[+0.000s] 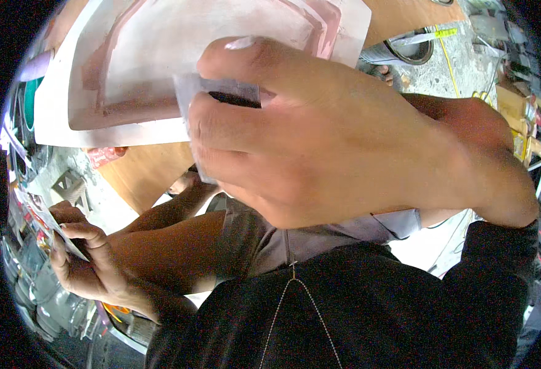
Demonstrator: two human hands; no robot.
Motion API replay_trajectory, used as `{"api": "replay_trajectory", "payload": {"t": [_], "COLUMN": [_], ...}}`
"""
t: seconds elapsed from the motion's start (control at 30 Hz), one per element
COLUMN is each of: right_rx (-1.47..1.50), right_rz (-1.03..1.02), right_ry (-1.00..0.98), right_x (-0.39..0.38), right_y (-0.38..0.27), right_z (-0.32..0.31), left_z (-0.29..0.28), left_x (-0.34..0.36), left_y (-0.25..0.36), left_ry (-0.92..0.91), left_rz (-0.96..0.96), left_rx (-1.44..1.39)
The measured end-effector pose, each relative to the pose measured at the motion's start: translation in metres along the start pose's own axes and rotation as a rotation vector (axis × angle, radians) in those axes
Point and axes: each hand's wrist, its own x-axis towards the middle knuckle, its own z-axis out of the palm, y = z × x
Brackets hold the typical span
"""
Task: Applying and smoothing red body filler onto a white fiberglass or plastic mold using metal spatulas.
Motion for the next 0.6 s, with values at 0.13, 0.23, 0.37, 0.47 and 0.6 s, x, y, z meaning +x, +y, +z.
{"api": "replay_trajectory", "payload": {"t": [0.13, 0.23, 0.37, 0.47, 0.6], "right_rx": [-0.077, -0.031, -0.194, -0.15, 0.224], "right_rz": [-0.112, -0.083, -0.272, -0.244, 0.187], "right_ry": [-0.098, -0.132, -0.419, -0.291, -0.434], "right_x": [-0.005, -0.009, -0.013, -0.035, -0.033], "right_y": [-0.002, -0.005, -0.003, 0.004, 0.011], "right_z": [-0.002, -0.023, -0.052, -0.051, -0.095], "left_z": [0.001, 0.009, 0.003, 0.005, 0.005], "left_x": [0.002, 0.001, 0.011, 0.005, 0.006], "left_y": [0.002, 0.008, 0.005, 0.014, 0.013], "left_ry": [0.006, 0.038, 0.004, 0.025, 0.021], "left_rz": [0.018, 0.024, 0.001, 0.025, 0.059], "left_rx": [-0.001, -0.025, -0.051, -0.026, -0.001]}}
